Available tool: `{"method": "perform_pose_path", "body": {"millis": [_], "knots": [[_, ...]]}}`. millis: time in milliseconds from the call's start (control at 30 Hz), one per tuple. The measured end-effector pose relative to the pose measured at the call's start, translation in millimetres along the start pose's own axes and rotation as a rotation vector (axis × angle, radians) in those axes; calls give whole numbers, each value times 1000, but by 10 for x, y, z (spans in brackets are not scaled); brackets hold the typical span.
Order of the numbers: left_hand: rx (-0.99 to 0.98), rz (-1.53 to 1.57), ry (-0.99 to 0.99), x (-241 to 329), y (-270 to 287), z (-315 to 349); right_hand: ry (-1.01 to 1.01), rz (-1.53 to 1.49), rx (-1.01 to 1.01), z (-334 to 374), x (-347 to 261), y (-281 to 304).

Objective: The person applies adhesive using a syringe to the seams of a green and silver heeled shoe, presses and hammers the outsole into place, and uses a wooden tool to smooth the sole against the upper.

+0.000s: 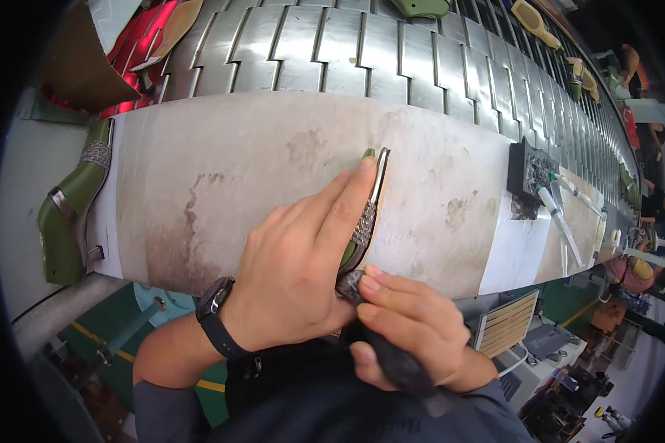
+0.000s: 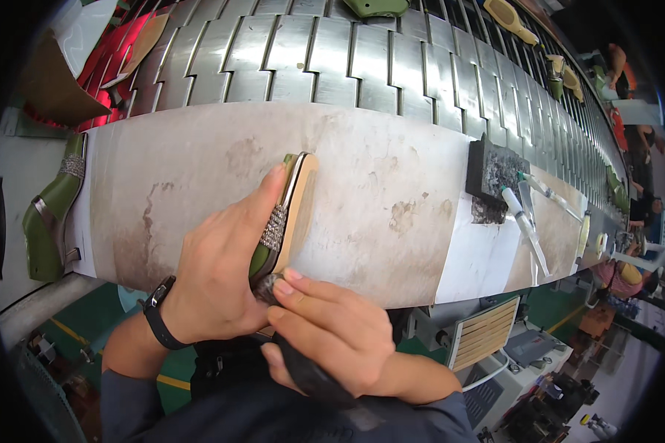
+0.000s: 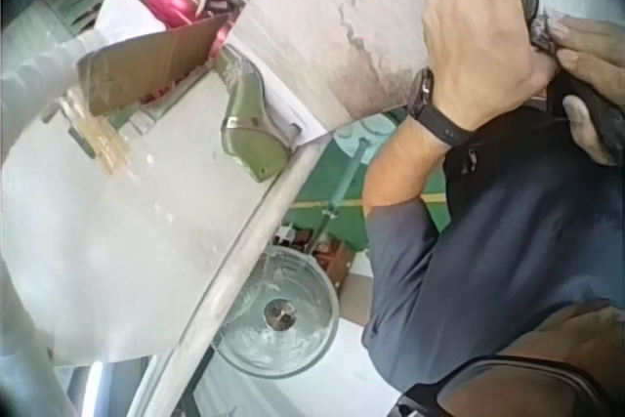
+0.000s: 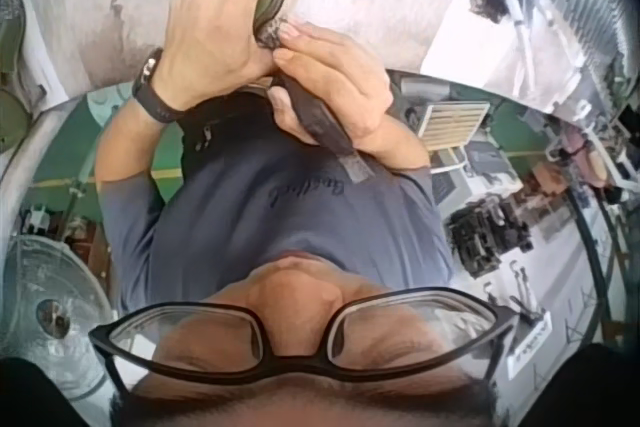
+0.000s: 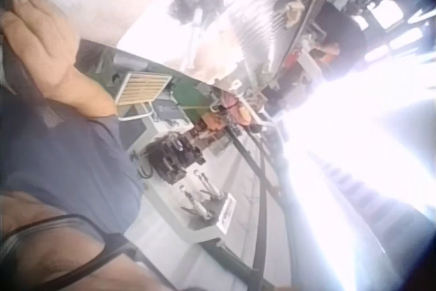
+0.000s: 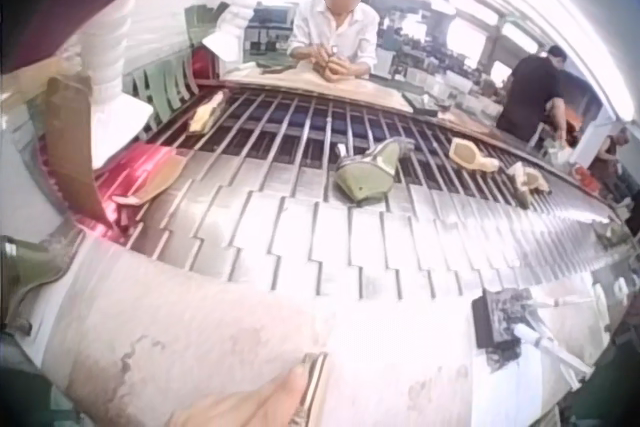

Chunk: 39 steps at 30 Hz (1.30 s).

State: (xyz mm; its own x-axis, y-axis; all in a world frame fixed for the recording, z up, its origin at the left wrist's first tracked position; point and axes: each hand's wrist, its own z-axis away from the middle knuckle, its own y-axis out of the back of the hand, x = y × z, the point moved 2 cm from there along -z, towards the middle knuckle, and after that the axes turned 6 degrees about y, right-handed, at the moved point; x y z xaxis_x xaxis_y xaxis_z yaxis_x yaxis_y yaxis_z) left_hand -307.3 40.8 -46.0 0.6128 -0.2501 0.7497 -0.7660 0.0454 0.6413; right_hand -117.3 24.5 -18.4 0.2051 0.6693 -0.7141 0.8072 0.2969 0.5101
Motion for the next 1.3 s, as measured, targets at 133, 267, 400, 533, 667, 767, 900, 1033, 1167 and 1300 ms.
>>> {"method": "perform_pose_path", "body": {"millis": [133,267,400,533,667,767,900,1033,1167,1300], "knots": [[-9,-4,-33,-30,42,33,-16,-50,68,30,-25,-119],[-69,46,14,-277,203,205,-11,-59,72,-2,41,42],[-18,93,42,-310,241,302,59,-1,32,-11,-5,-88],[29,81,13,-349,219,298,43,-83,-54,71,-27,-245],[44,96,6,-363,210,300,4,-190,-99,105,-10,-287],[39,113,28,-340,210,316,1,-231,-145,41,10,-260],[59,106,5,-369,186,303,-12,-221,-203,-46,-26,-242],[41,135,14,-375,234,334,-9,-298,-81,110,44,-300],[-23,205,106,-391,272,299,-455,-529,16,243,142,-90],[-8,102,182,-205,204,172,-517,-268,154,210,274,161]]}}
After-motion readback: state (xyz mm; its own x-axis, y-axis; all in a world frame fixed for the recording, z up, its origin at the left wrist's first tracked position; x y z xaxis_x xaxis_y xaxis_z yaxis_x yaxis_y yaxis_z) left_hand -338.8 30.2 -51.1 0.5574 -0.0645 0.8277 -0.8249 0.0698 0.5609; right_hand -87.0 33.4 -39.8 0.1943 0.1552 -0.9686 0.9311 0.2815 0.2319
